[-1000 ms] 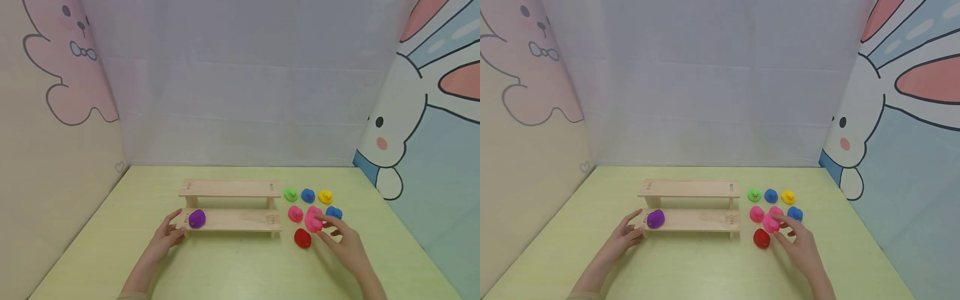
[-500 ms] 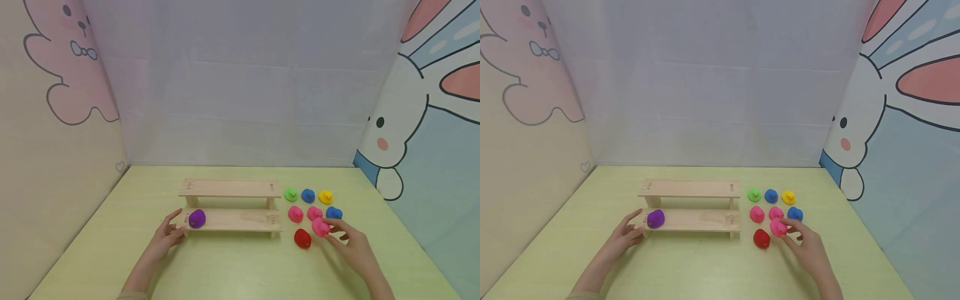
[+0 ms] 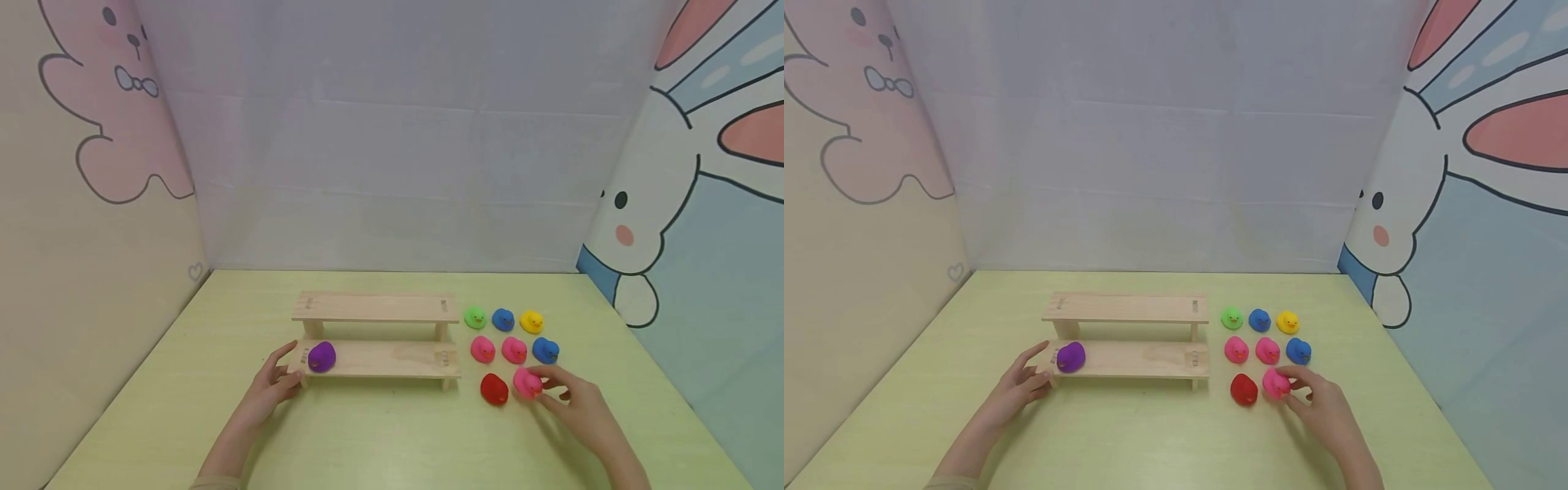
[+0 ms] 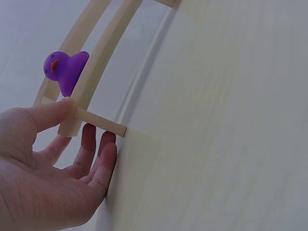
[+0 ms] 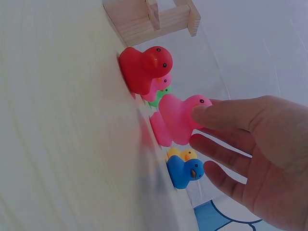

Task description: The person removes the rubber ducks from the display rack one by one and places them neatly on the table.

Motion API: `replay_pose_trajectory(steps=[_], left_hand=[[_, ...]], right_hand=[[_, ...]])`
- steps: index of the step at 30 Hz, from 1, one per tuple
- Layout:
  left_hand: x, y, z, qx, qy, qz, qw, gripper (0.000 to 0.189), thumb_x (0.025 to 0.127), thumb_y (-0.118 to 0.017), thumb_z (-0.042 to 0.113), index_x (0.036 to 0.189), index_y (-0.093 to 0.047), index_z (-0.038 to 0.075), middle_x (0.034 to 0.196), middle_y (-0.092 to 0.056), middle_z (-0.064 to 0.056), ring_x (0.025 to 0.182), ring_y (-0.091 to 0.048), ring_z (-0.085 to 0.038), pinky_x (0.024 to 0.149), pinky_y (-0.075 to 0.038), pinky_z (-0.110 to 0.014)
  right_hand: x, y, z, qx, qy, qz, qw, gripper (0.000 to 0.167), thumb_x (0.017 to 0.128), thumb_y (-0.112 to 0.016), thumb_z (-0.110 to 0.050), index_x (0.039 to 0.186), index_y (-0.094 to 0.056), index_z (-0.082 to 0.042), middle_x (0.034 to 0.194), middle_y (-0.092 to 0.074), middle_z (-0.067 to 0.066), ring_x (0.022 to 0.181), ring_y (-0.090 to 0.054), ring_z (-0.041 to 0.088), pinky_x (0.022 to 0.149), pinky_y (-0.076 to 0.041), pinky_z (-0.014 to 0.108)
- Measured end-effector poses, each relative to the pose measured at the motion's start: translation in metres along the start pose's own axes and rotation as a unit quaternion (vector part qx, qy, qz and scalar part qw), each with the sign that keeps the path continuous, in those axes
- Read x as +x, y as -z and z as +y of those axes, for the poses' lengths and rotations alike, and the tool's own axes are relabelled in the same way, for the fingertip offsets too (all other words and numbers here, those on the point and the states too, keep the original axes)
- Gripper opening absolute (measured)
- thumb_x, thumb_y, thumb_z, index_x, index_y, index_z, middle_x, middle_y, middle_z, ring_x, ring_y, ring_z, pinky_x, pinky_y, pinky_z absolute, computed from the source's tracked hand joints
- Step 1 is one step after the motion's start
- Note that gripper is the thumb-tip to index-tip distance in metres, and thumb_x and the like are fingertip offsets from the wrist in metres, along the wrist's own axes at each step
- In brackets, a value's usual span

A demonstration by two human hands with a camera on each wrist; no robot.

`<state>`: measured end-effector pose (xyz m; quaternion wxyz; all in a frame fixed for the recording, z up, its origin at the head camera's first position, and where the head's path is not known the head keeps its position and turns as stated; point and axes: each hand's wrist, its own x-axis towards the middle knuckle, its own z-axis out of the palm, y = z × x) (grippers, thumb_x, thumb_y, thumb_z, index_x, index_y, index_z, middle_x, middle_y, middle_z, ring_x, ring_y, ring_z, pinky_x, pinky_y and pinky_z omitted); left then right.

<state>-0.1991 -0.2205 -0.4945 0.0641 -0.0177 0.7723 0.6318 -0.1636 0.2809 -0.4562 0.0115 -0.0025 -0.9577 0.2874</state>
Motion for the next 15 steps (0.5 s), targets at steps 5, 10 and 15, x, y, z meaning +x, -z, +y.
replay_pose_trajectory(steps=[5, 10, 15], left_hand=[[0.000, 0.000, 0.000, 0.001, 0.000, -0.001, 1.0000, 0.064, 0.100, -0.054, 0.012, 0.156, -0.024, 0.021, 0.134, -0.053, -0.025, 0.109, -0.061, -0.020, 0.091, -0.054, -0.029], [-0.001, 0.000, 0.000, 0.003, 0.001, -0.003, 1.0000, 0.065, 0.100, -0.055, 0.013, 0.157, -0.023, 0.021, 0.135, -0.052, -0.025, 0.111, -0.061, -0.022, 0.092, -0.054, -0.031], [-0.001, 0.000, 0.000, 0.005, 0.003, -0.003, 1.0000, 0.065, 0.101, -0.055, 0.013, 0.157, -0.023, 0.021, 0.135, -0.053, -0.024, 0.109, -0.061, -0.020, 0.092, -0.054, -0.031]], right_hand=[[0.002, 0.001, 0.004, -0.001, -0.014, -0.020, 0.9997, 0.040, 0.085, -0.077, -0.014, 0.123, -0.066, -0.014, 0.115, -0.071, 0.006, 0.099, -0.061, 0.021, 0.078, -0.052, 0.034], [0.003, 0.001, 0.009, 0.001, -0.020, -0.031, 0.9993, 0.039, 0.085, -0.076, -0.015, 0.123, -0.067, -0.013, 0.116, -0.071, 0.007, 0.099, -0.062, 0.021, 0.080, -0.054, 0.038], [0.003, -0.001, 0.013, 0.004, -0.024, -0.039, 0.9990, 0.038, 0.085, -0.077, -0.015, 0.122, -0.067, -0.012, 0.116, -0.070, 0.008, 0.099, -0.062, 0.022, 0.082, -0.056, 0.043]])
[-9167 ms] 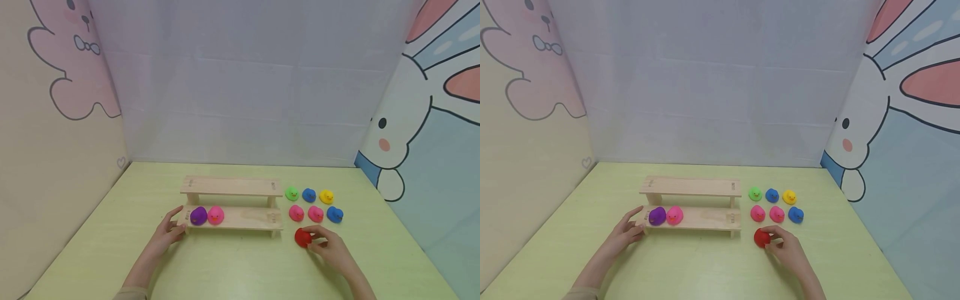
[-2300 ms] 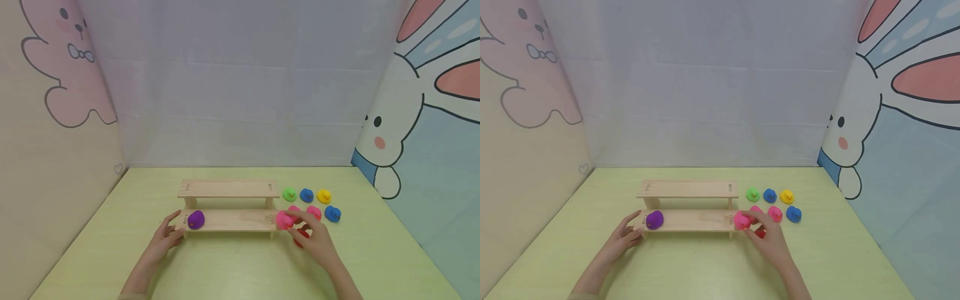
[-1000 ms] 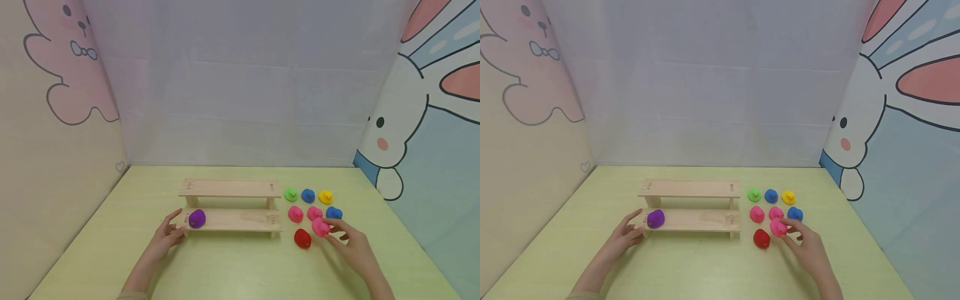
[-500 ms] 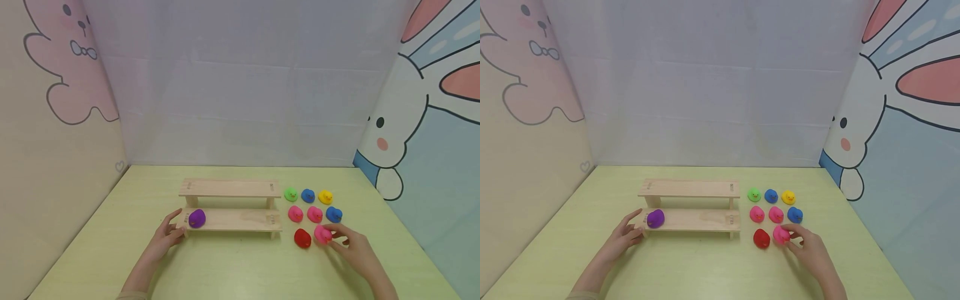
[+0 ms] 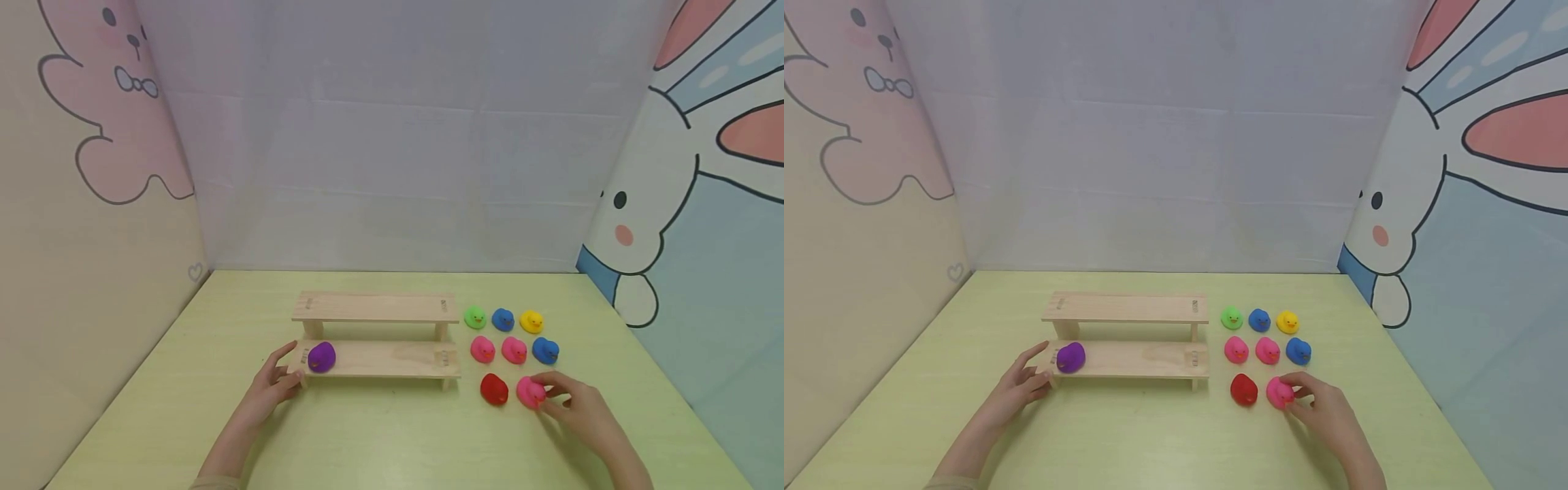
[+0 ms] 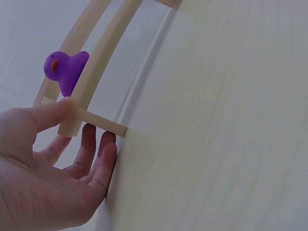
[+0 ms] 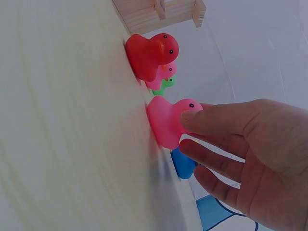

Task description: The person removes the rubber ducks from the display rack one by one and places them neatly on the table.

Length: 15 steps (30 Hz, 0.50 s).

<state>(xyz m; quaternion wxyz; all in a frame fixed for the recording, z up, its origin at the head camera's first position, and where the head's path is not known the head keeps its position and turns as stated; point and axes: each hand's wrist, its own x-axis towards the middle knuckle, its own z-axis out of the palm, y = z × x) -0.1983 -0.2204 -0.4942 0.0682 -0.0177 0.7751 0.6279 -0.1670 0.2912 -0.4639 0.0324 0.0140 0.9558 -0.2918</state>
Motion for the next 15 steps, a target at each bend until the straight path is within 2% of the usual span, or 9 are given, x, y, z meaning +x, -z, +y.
replay_pose_trajectory(steps=[15], left_hand=[[-0.0007, -0.0007, 0.0008, -0.001, 0.003, 0.004, 1.0000, 0.064, 0.101, -0.054, 0.012, 0.156, -0.024, 0.021, 0.134, -0.053, -0.024, 0.108, -0.061, -0.019, 0.092, -0.054, -0.030]], right_hand=[[0.0000, -0.0006, 0.0022, 0.008, -0.003, -0.002, 1.0000, 0.038, 0.085, -0.076, -0.017, 0.122, -0.067, -0.013, 0.118, -0.070, 0.010, 0.100, -0.062, 0.023, 0.083, -0.057, 0.043]])
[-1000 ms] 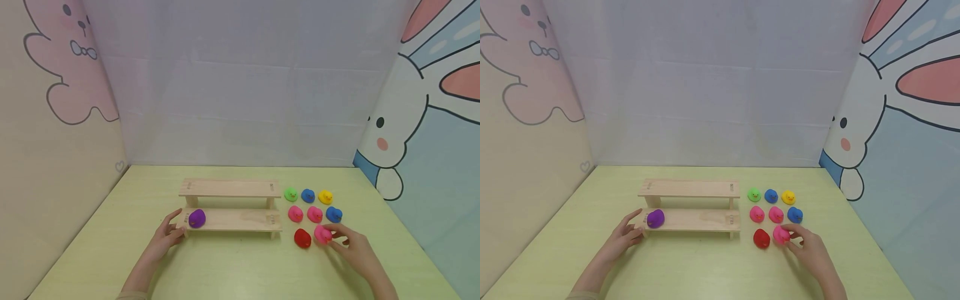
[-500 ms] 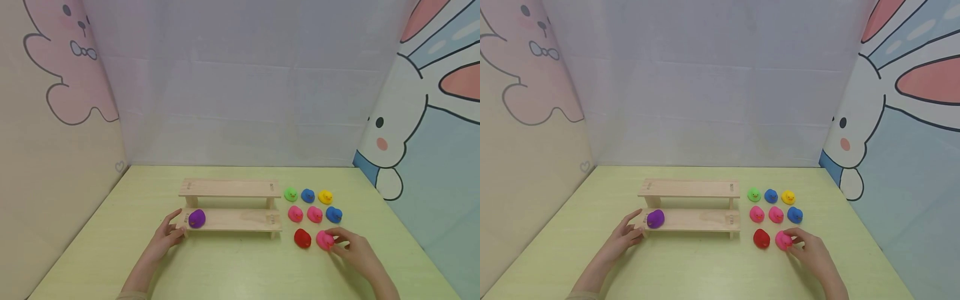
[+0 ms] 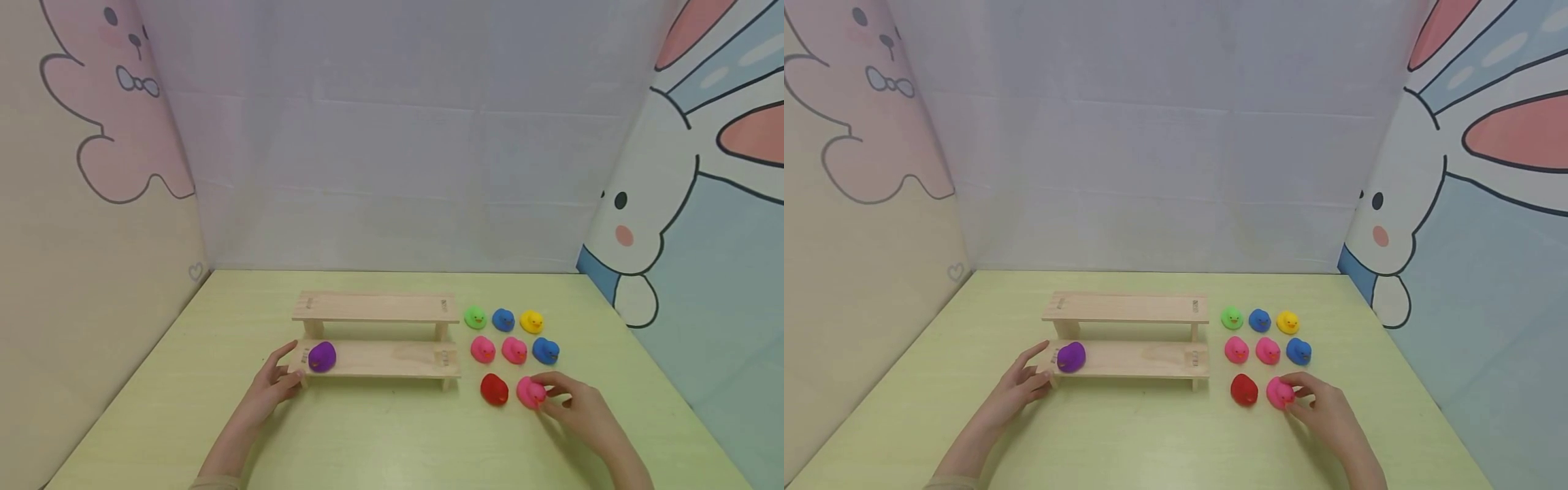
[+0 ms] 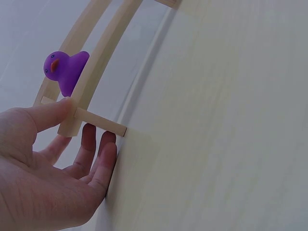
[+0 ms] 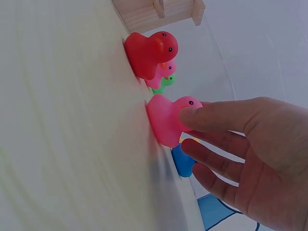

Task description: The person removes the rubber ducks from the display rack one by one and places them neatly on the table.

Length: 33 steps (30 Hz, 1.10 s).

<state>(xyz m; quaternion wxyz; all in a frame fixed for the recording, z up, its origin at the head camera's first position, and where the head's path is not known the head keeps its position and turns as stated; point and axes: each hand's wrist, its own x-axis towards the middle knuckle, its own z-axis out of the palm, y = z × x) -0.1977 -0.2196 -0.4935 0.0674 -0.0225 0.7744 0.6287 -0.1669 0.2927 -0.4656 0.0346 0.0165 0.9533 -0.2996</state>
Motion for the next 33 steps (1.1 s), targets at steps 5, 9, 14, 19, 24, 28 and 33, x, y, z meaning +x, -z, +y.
replay_pose_trajectory(steps=[5, 9, 14, 19, 24, 28, 33], left_hand=[[0.000, 0.000, 0.000, 0.000, 0.000, 0.001, 1.0000, 0.064, 0.101, -0.054, 0.013, 0.156, -0.024, 0.022, 0.133, -0.054, -0.023, 0.106, -0.061, -0.018, 0.090, -0.054, -0.029], [0.000, 0.000, 0.000, -0.002, 0.000, 0.000, 1.0000, 0.064, 0.101, -0.054, 0.013, 0.156, -0.024, 0.022, 0.133, -0.054, -0.023, 0.106, -0.061, -0.018, 0.090, -0.054, -0.029], [0.000, 0.001, -0.001, -0.002, 0.002, -0.001, 1.0000, 0.064, 0.101, -0.054, 0.013, 0.156, -0.024, 0.022, 0.134, -0.053, -0.024, 0.107, -0.061, -0.018, 0.090, -0.054, -0.029], [0.001, 0.000, -0.001, -0.001, 0.001, 0.001, 1.0000, 0.064, 0.101, -0.054, 0.013, 0.156, -0.024, 0.023, 0.134, -0.053, -0.023, 0.107, -0.061, -0.018, 0.088, -0.053, -0.027], [0.001, 0.000, 0.000, -0.006, -0.002, 0.002, 1.0000, 0.063, 0.100, -0.055, 0.012, 0.156, -0.026, 0.023, 0.133, -0.054, -0.023, 0.107, -0.061, -0.017, 0.087, -0.053, -0.025], [0.000, 0.000, 0.001, -0.007, -0.002, 0.006, 1.0000, 0.062, 0.100, -0.055, 0.012, 0.155, -0.027, 0.022, 0.133, -0.054, -0.023, 0.107, -0.061, -0.018, 0.086, -0.053, -0.025], [-0.001, -0.001, 0.001, -0.009, -0.002, 0.008, 0.9999, 0.062, 0.100, -0.054, 0.011, 0.155, -0.027, 0.022, 0.132, -0.054, -0.023, 0.107, -0.062, -0.018, 0.087, -0.053, -0.025]], right_hand=[[-0.001, 0.001, 0.001, 0.013, 0.004, 0.001, 0.9999, 0.039, 0.085, -0.076, -0.017, 0.123, -0.066, -0.012, 0.121, -0.068, 0.012, 0.102, -0.063, 0.024, 0.083, -0.058, 0.042], [-0.002, 0.002, 0.001, 0.024, 0.006, -0.003, 0.9997, 0.042, 0.085, -0.076, -0.019, 0.124, -0.065, -0.011, 0.124, -0.066, 0.013, 0.104, -0.062, 0.024, 0.083, -0.057, 0.041], [-0.002, 0.003, 0.002, 0.031, 0.011, -0.005, 0.9994, 0.043, 0.085, -0.077, -0.021, 0.125, -0.065, -0.010, 0.124, -0.066, 0.013, 0.105, -0.062, 0.025, 0.082, -0.057, 0.038], [-0.003, 0.003, 0.003, 0.038, 0.012, -0.010, 0.9992, 0.044, 0.085, -0.077, -0.019, 0.126, -0.064, -0.010, 0.125, -0.065, 0.013, 0.106, -0.061, 0.025, 0.084, -0.058, 0.040], [-0.001, 0.005, 0.000, 0.030, 0.009, -0.006, 0.9995, 0.047, 0.085, -0.077, -0.022, 0.128, -0.063, -0.010, 0.127, -0.064, 0.014, 0.109, -0.059, 0.027, 0.086, -0.057, 0.042], [0.001, 0.007, -0.004, 0.020, 0.021, 0.001, 0.9996, 0.047, 0.087, -0.076, -0.026, 0.129, -0.062, -0.011, 0.128, -0.063, 0.015, 0.111, -0.058, 0.029, 0.088, -0.057, 0.044], [0.002, 0.010, -0.015, 0.015, 0.042, 0.009, 0.9989, 0.046, 0.088, -0.074, -0.026, 0.129, -0.062, -0.011, 0.128, -0.063, 0.014, 0.111, -0.058, 0.029, 0.087, -0.056, 0.042]])
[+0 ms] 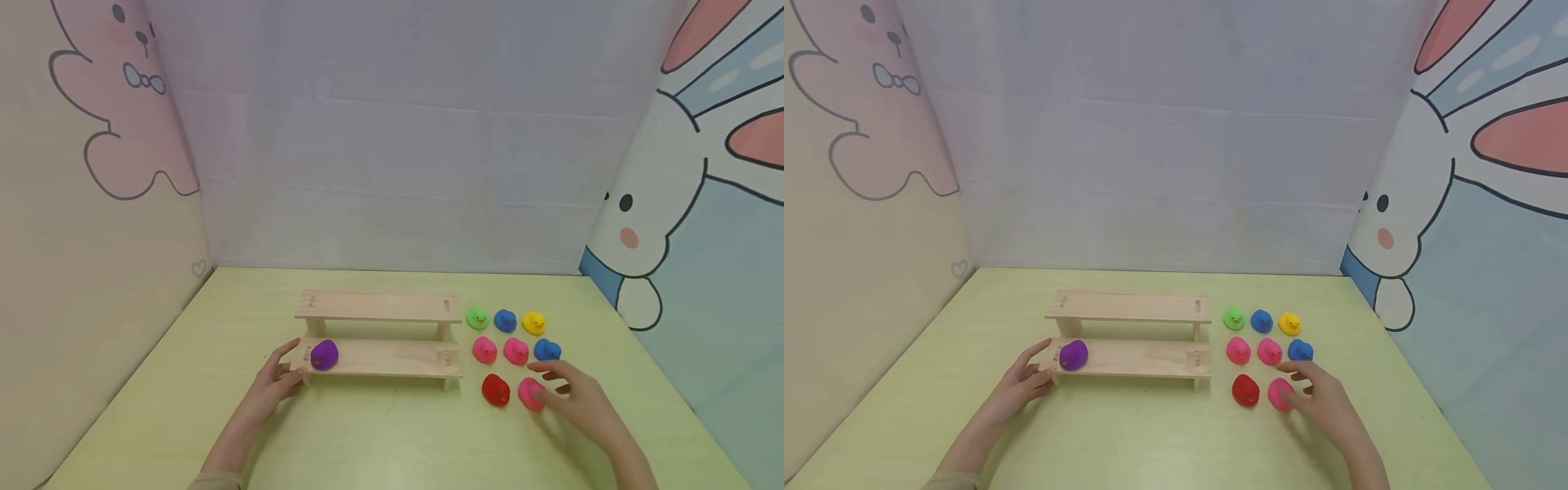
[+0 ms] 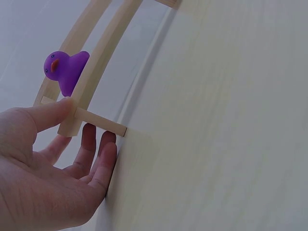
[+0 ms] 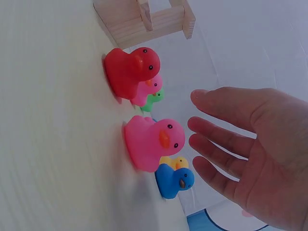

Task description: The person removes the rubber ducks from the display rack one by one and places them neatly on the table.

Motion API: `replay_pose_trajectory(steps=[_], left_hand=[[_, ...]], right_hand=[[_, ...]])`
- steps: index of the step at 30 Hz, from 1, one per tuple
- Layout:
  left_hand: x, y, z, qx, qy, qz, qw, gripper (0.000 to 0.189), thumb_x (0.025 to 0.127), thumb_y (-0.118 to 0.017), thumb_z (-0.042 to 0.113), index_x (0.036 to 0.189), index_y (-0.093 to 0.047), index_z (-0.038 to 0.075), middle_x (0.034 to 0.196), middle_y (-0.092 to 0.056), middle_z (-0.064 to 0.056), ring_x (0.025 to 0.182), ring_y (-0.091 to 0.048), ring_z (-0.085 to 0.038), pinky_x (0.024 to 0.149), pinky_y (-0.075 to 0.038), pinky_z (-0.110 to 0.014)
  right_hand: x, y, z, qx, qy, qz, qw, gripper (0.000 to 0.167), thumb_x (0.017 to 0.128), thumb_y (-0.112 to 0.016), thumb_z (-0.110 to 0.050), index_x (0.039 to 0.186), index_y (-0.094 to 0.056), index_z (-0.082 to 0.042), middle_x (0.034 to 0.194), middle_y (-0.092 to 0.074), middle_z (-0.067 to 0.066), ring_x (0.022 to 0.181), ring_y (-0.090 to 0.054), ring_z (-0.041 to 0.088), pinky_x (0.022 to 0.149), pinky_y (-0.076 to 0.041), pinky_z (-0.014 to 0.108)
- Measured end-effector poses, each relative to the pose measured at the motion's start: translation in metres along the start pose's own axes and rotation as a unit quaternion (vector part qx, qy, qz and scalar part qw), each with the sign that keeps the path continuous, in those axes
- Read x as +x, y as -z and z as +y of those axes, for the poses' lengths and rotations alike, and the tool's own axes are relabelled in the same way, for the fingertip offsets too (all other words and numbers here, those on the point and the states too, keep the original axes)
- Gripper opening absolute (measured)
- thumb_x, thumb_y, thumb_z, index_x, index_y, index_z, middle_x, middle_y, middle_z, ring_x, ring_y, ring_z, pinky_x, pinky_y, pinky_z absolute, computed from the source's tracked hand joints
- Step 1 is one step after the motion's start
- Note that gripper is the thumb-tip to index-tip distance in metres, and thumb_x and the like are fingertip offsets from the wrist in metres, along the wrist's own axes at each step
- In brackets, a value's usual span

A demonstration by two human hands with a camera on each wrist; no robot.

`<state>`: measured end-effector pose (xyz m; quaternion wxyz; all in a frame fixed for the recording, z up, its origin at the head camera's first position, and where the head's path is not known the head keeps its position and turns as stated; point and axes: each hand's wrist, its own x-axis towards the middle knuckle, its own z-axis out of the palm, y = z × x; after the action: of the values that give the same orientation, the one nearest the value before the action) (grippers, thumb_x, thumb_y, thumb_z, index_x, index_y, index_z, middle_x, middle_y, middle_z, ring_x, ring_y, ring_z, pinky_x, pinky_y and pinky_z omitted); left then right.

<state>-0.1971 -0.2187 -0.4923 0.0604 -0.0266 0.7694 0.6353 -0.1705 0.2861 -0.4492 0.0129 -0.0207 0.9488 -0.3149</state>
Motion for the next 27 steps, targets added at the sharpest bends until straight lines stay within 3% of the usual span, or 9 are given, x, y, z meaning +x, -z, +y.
replay_pose_trajectory(steps=[8, 14, 20, 27], left_hand=[[0.000, 0.000, 0.000, 0.004, -0.001, 0.001, 1.0000, 0.062, 0.100, -0.054, 0.011, 0.155, -0.027, 0.022, 0.131, -0.055, -0.023, 0.106, -0.062, -0.018, 0.088, -0.054, -0.027], [0.002, 0.000, -0.001, 0.007, 0.001, 0.000, 1.0000, 0.062, 0.100, -0.055, 0.012, 0.155, -0.028, 0.022, 0.132, -0.055, -0.024, 0.105, -0.062, -0.017, 0.087, -0.054, -0.026], [0.001, 0.001, -0.001, 0.006, 0.003, 0.005, 1.0000, 0.062, 0.100, -0.055, 0.011, 0.155, -0.028, 0.022, 0.129, -0.056, -0.024, 0.103, -0.062, -0.017, 0.086, -0.054, -0.026], [0.001, 0.000, 0.000, 0.007, 0.002, 0.003, 1.0000, 0.062, 0.100, -0.055, 0.011, 0.155, -0.028, 0.021, 0.130, -0.055, -0.024, 0.103, -0.062, -0.017, 0.085, -0.054, -0.025]], right_hand=[[0.006, -0.002, -0.031, 0.009, 0.070, 0.037, 0.9968, 0.039, 0.088, -0.074, -0.015, 0.125, -0.063, -0.011, 0.121, -0.067, 0.009, 0.110, -0.060, 0.030, 0.083, -0.055, 0.033], [0.012, -0.021, -0.054, 0.026, 0.101, 0.055, 0.9930, 0.034, 0.088, -0.074, -0.014, 0.121, -0.066, -0.013, 0.117, -0.069, 0.005, 0.108, -0.062, 0.027, 0.083, -0.055, 0.027], [0.016, -0.055, -0.074, 0.061, 0.156, 0.089, 0.9818, 0.031, 0.086, -0.075, -0.011, 0.116, -0.068, -0.016, 0.111, -0.070, 0.002, 0.102, -0.065, 0.025, 0.081, -0.059, 0.033], [0.023, -0.084, -0.102, 0.104, 0.221, 0.115, 0.9628, 0.035, 0.085, -0.077, -0.011, 0.118, -0.068, -0.022, 0.111, -0.071, -0.007, 0.098, -0.063, 0.017, 0.081, -0.056, 0.024]])
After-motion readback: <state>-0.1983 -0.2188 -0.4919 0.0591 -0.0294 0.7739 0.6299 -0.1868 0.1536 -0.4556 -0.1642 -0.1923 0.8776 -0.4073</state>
